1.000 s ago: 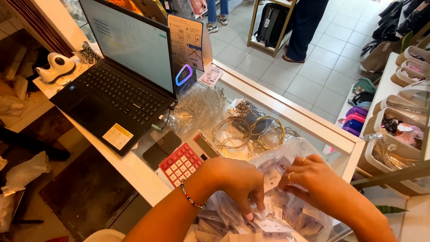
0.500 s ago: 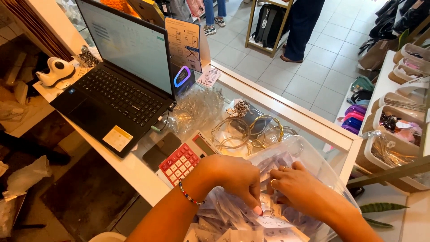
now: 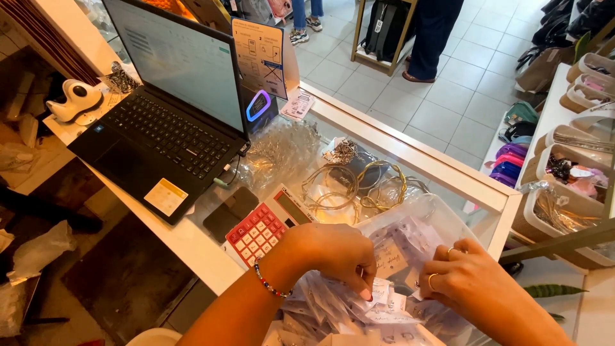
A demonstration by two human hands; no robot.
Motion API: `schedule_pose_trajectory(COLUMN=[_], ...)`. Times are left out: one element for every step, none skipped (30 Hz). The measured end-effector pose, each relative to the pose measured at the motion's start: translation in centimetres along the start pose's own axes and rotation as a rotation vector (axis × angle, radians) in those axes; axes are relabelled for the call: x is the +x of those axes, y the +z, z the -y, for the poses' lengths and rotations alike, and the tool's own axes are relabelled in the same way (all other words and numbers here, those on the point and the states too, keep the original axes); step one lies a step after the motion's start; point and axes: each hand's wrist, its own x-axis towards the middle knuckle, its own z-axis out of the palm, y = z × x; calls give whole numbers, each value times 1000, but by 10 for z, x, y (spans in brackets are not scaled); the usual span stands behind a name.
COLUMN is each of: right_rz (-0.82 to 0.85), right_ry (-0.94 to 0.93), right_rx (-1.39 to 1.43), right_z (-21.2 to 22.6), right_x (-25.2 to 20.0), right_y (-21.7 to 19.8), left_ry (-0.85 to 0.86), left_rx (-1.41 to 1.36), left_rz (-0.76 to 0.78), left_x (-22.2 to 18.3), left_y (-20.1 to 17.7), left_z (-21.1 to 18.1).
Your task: Searching through a bin of earrings on a sales counter
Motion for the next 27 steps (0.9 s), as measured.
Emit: schedule_pose_trajectory(right_rz=[1, -28, -56, -54, -113, -171, -169, -198, -227, -226, -221, -217, -216, -207, -197, -199, -215, -231, -232, -225, -218, -220, -193, -167, -169, -175, -181], right_ry=[2, -42, -86, -83, -97, -112, -109, -108, -107, -108, -103, -100, -102, -104, -105, -107, -113, -116, -113, -126, -138, -134, -133, -131, -127, -135, -143], right_rx=[2, -8, -17, -17, -15, -13, -12, -13, -15, -13, -8, -3, -2, -10, -18, -17, -47, -78, -78, -90, -103, -105, -78, -51, -52, -55, -58], right_z=[2, 3, 5, 7, 8, 10, 10, 10, 10, 9, 8, 8, 7, 6, 5, 6, 7, 8, 8, 8, 8, 7, 7, 7, 7, 6, 5], right_x=[-1, -2, -3, -5, -7, -8, -10, -12, -13, -15, -16, -17, -18, -18, -18, -17, -17, -17, -16, -16, -16, -17, -17, -17, -17, -17, -18], right_y=[-5, -10, -15, -17, -20, -22, -22, -21, -21, -19, -18, -16, -14, -12, -10, -10, -10, -10, -9, -8, -7, -7, -7, -6, -5, -4, -3], left_ry=[1, -45, -91, -87, -165, -243, -241, -236, -232, -232, -224, -217, -218, -205, -192, -194, -195, -191, -190, -181, -172, -170, -156, -143, -141, -139, -137], left_rx=[-1, 19, 40, 40, 24, 8, 7, 52, 97, 96, 108, 119, 116, 132, 147, 147, 157, 168, 169, 206, 242, 247, 274, 302, 306, 300, 294], left_rz=[2, -10, -23, -21, -52, -82, -80, -43, -6, -5, -4, -4, -4, -1, 2, 2, 14, 27, 28, 47, 66, 67, 75, 84, 86, 56, 26], left_x=[3, 5, 8, 6, 4, 1, 0, -1, -3, 0, 3, 5, 6, 7, 8, 6, 4, 2, 4, 6, 8, 10, 11, 12, 13, 14, 14], left_y=[3, 5, 7, 6, 5, 4, 3, 2, 1, 3, 5, 7, 9, 10, 11, 11, 11, 10, 13, 15, 17, 18, 20, 22, 24, 27, 30], left_z=[0, -1, -1, -6, -10, -14, -18, -21, -24, -22, -20, -19, -19, -19, -19, -24, -29, -34, -35, -36, -37, -35, -33, -32, -29, -27, -25])
